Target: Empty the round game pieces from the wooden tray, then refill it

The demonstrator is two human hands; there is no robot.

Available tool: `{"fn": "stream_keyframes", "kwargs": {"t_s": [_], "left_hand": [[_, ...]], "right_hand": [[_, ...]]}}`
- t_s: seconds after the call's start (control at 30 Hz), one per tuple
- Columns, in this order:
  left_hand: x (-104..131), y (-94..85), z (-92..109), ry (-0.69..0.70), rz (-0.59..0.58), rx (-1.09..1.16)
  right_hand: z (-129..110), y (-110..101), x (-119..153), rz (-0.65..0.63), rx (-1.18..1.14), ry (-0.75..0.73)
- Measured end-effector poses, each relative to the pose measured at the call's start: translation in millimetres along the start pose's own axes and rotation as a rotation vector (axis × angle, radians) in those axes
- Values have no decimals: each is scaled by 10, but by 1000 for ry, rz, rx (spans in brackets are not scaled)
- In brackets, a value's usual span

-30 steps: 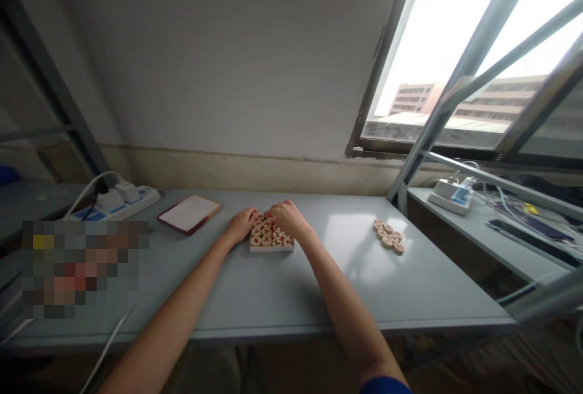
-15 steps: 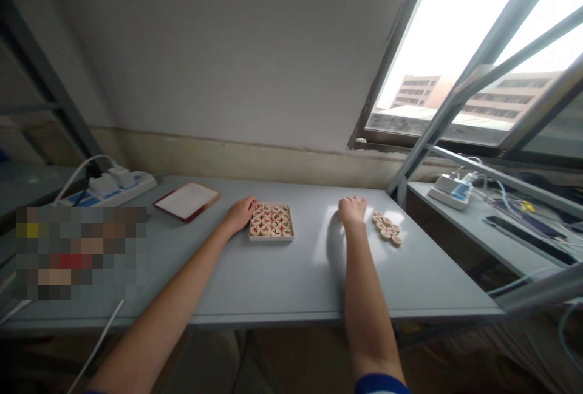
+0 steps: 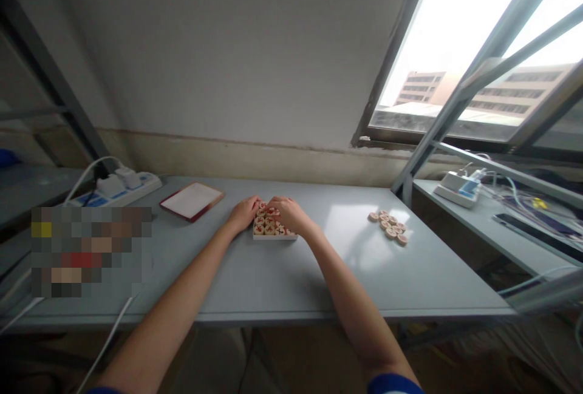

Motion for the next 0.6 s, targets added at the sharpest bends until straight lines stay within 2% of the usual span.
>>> {"fn": "stream_keyframes", "kwargs": {"t_s": [0.27, 0.4, 0.5, 0.6], "left_hand": [[7, -13, 18, -14, -6, -1], [0, -13, 27, -9, -13, -9], [-3, -13, 20, -7, -8, -8], [-2, -16, 14, 0, 4, 0]], "right_hand": [[162, -4, 92, 47, 25, 70], [254, -190, 85, 71, 60, 114], [548, -479, 269, 66, 140, 228], [1060, -779, 767, 4, 442, 433]]}}
Point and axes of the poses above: each hand's wrist, its own x-axis away from the middle knuckle, its own y-axis out of the palm, z = x × y, the point moved 7 cm from there along -x, towards the middle knuckle, and after that the axes turned 8 degrees about z, right-handed, at the moved point
